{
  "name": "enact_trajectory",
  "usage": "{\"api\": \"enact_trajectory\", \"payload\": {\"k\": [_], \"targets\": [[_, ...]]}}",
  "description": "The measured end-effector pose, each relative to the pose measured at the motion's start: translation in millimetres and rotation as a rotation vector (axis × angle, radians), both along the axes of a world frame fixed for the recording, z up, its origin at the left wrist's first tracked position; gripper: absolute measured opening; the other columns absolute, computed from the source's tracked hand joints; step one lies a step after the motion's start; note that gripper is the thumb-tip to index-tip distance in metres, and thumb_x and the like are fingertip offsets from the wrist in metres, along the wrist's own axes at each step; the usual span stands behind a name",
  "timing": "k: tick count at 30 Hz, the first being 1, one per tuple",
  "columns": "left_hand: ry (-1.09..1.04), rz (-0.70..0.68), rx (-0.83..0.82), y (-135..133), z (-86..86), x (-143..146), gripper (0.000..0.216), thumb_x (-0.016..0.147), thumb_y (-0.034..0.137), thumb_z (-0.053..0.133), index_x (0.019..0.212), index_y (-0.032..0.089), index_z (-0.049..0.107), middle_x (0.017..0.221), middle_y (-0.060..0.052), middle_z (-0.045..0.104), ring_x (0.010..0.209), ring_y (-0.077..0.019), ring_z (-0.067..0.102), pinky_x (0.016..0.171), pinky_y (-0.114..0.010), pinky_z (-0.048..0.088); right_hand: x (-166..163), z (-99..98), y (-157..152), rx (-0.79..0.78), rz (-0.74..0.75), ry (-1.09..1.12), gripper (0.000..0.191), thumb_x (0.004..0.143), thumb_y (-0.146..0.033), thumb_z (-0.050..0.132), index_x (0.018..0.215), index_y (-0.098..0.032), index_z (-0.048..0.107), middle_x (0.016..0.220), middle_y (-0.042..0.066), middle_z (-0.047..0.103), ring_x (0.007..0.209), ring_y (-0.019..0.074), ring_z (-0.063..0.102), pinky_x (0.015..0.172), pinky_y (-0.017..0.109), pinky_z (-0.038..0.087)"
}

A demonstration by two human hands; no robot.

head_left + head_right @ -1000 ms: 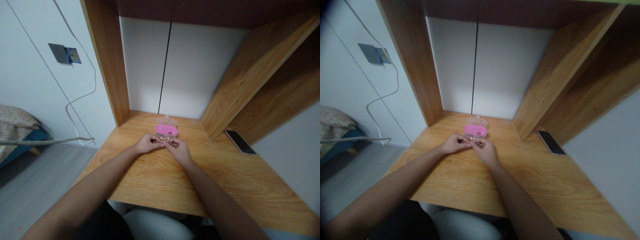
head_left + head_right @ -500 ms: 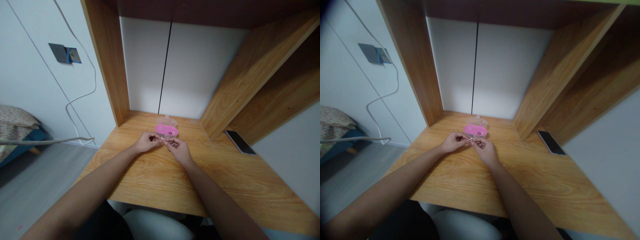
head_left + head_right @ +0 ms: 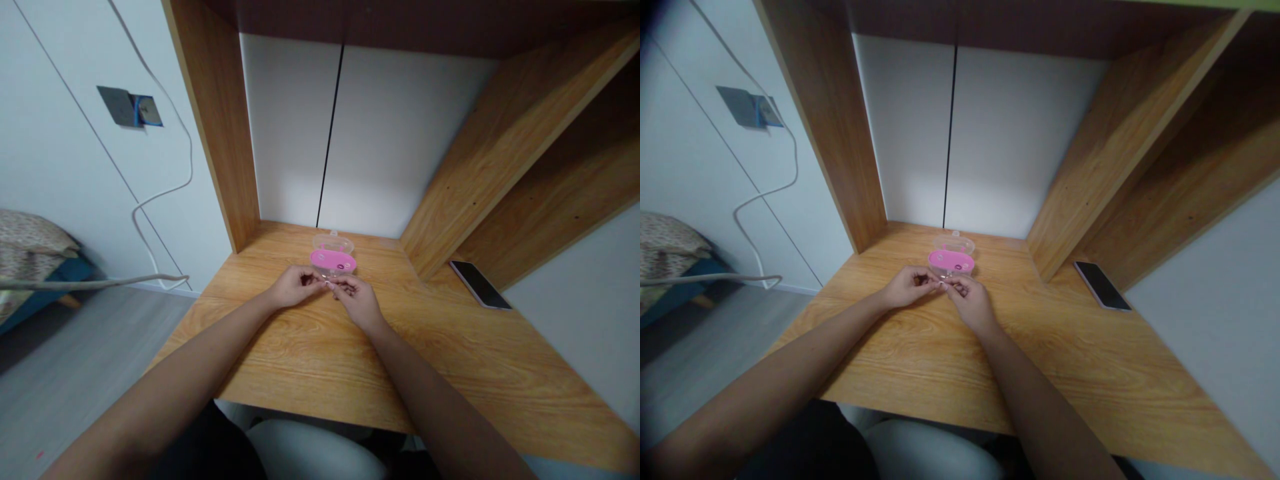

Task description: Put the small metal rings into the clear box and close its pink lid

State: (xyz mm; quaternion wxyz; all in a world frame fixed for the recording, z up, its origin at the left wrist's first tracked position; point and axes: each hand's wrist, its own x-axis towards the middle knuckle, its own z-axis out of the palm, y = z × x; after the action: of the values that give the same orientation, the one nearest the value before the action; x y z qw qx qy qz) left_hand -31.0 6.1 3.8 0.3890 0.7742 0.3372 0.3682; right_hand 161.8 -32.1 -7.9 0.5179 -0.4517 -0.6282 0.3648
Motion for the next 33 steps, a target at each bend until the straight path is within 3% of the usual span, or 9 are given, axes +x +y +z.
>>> {"api": "enact_trajectory", "payload": {"k": [6, 9, 13, 16, 22, 27, 33], "targets": [[0.016, -0.008, 0.064, 1, -1.1, -2, 0.034, 0.087, 0.044, 0.064, 0.093, 0.012, 0.076, 0.069, -0.003, 0.064, 0.059, -0.0108, 0.049, 0.057, -0.023, 0.035, -1, -1.0, 0, -0.019, 0.019, -0.020, 0.018, 0.078, -0.038, 0.073, 0.084, -0.021, 0.073, 0.076, 0.003, 0.072, 0.061, 0.0143, 0.060, 0.057, 0.026, 0.046], [0.043, 0.009, 0.173, -1, 3.3, -5, 0.027, 0.089, 0.037, 0.063, 0.095, 0.015, 0.075, 0.077, -0.005, 0.068, 0.067, -0.0139, 0.056, 0.065, -0.025, 0.041, 0, -1.9, 0, 0.004, 0.011, -0.043, 0.018, 0.080, -0.038, 0.072, 0.084, -0.020, 0.073, 0.078, 0.003, 0.072, 0.060, 0.0135, 0.058, 0.055, 0.025, 0.044], [0.048, 0.165, 0.431, 1, 9.1, -8, 0.019, 0.088, 0.029, 0.062, 0.098, 0.017, 0.074, 0.094, -0.009, 0.068, 0.092, -0.0208, 0.061, 0.088, -0.033, 0.045, 0, 1.0, -1, 0.065, -0.070, -0.053, 0.018, 0.079, -0.038, 0.073, 0.082, -0.021, 0.073, 0.079, 0.004, 0.070, 0.061, 0.0141, 0.057, 0.055, 0.026, 0.044], [0.063, 0.300, 0.499, 7, 6.2, -11, 0.033, 0.086, 0.029, 0.063, 0.116, 0.018, 0.068, 0.113, -0.012, 0.063, 0.109, -0.0244, 0.058, 0.099, -0.037, 0.042, -1, 4.9, -2, 0.083, -0.095, -0.043, 0.017, 0.078, -0.037, 0.073, 0.082, -0.021, 0.073, 0.081, 0.004, 0.070, 0.061, 0.0139, 0.057, 0.055, 0.026, 0.045], [0.278, 0.334, 0.434, 13, -6.4, -13, 0.070, 0.085, 0.043, 0.066, 0.147, 0.025, 0.040, 0.136, -0.013, 0.056, 0.125, -0.0308, 0.051, 0.105, -0.046, 0.034, 1, 2.9, -1, 0.112, -0.111, -0.097, 0.017, 0.081, -0.037, 0.071, 0.083, -0.020, 0.072, 0.083, 0.005, 0.071, 0.060, 0.0135, 0.056, 0.054, 0.025, 0.043], [0.389, 0.433, 0.364, 16, -7.0, -3, 0.099, 0.078, 0.053, 0.071, 0.155, 0.021, 0.017, 0.135, -0.015, 0.059, 0.124, -0.0348, 0.052, 0.105, -0.049, 0.031, 0, 0.5, 1, 0.146, -0.099, -0.123, 0.016, 0.081, -0.035, 0.071, 0.084, -0.020, 0.073, 0.083, 0.004, 0.070, 0.058, 0.0128, 0.054, 0.052, 0.025, 0.042], [0.364, 0.420, 0.290, 23, -11.4, 4, 0.101, 0.079, 0.055, 0.071, 0.154, 0.018, 0.016, 0.123, -0.015, 0.066, 0.120, -0.0333, 0.057, 0.103, -0.048, 0.032, 3, 3.1, 1, 0.223, -0.146, -0.194, 0.011, 0.083, -0.032, 0.070, 0.086, -0.022, 0.074, 0.085, 0.004, 0.070, 0.063, 0.0148, 0.057, 0.055, 0.028, 0.044]]}}
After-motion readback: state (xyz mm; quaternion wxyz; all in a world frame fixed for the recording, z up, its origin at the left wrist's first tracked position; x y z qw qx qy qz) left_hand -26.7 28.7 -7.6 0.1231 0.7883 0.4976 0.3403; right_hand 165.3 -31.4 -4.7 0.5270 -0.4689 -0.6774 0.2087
